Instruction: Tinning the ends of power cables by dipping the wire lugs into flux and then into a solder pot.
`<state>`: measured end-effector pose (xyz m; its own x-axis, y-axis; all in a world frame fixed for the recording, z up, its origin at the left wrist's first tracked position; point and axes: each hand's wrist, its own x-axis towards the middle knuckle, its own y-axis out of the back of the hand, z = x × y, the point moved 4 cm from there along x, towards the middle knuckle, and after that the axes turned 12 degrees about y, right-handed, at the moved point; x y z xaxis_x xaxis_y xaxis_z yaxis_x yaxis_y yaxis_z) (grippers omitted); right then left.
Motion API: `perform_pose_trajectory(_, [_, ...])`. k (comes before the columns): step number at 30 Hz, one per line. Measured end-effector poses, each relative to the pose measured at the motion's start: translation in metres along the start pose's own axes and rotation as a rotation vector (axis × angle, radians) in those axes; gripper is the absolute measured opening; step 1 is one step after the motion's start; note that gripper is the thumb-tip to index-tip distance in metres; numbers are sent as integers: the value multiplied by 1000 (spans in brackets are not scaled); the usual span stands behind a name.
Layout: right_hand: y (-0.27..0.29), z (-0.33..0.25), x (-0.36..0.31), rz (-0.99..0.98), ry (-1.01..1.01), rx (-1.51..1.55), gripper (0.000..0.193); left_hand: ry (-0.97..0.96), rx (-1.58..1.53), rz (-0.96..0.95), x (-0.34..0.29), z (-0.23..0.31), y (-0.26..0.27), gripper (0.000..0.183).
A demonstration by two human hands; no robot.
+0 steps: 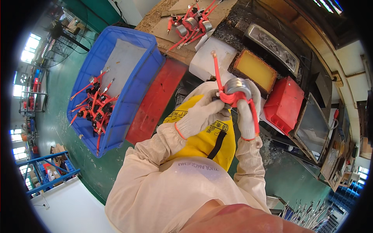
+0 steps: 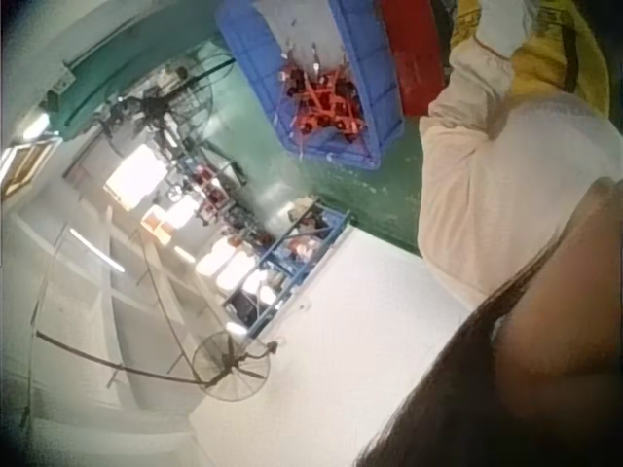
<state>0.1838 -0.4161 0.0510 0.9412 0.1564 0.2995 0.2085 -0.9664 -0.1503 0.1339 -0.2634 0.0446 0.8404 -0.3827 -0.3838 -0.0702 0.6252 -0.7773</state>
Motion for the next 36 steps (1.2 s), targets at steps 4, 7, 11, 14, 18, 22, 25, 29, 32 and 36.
perform_pose_trajectory(4, [3,-1,-2,66,-93,246,55,-109,217,29,30,6,28,37])
perform_pose_trajectory(7, [1,-1,0,-26,-54,281,55,-15,-45,-122,19,13,24,40])
perform_pose_trajectory(11, [-9,-4,-3,-125,77,28,53,39,19,30,13,22,18,36])
perform_pose_trajectory(14, [-11,-13,5,-101,66,-36,56,-123,126,28,16,28,27,29])
perform_pose_trajectory(18, [-1,26,-1,-14,-235,98,75,-94,304,118,8,38,20,24])
perform_pose_trajectory(22, [-11,31,-12,-47,-460,564,81,-220,683,150,4,47,16,19])
perform_pose_trajectory(25, [-12,31,-15,-132,-434,603,85,-263,743,48,7,46,19,16])
perform_pose_trajectory(29, [-20,11,-22,-268,-361,779,90,-432,754,-172,12,52,16,14])
perform_pose_trajectory(32, [-26,15,-30,-152,-415,775,94,-470,767,-237,15,58,14,19])
perform_pose_trajectory(36, [-23,-27,-5,-54,101,-35,76,-390,591,-41,15,54,8,21])
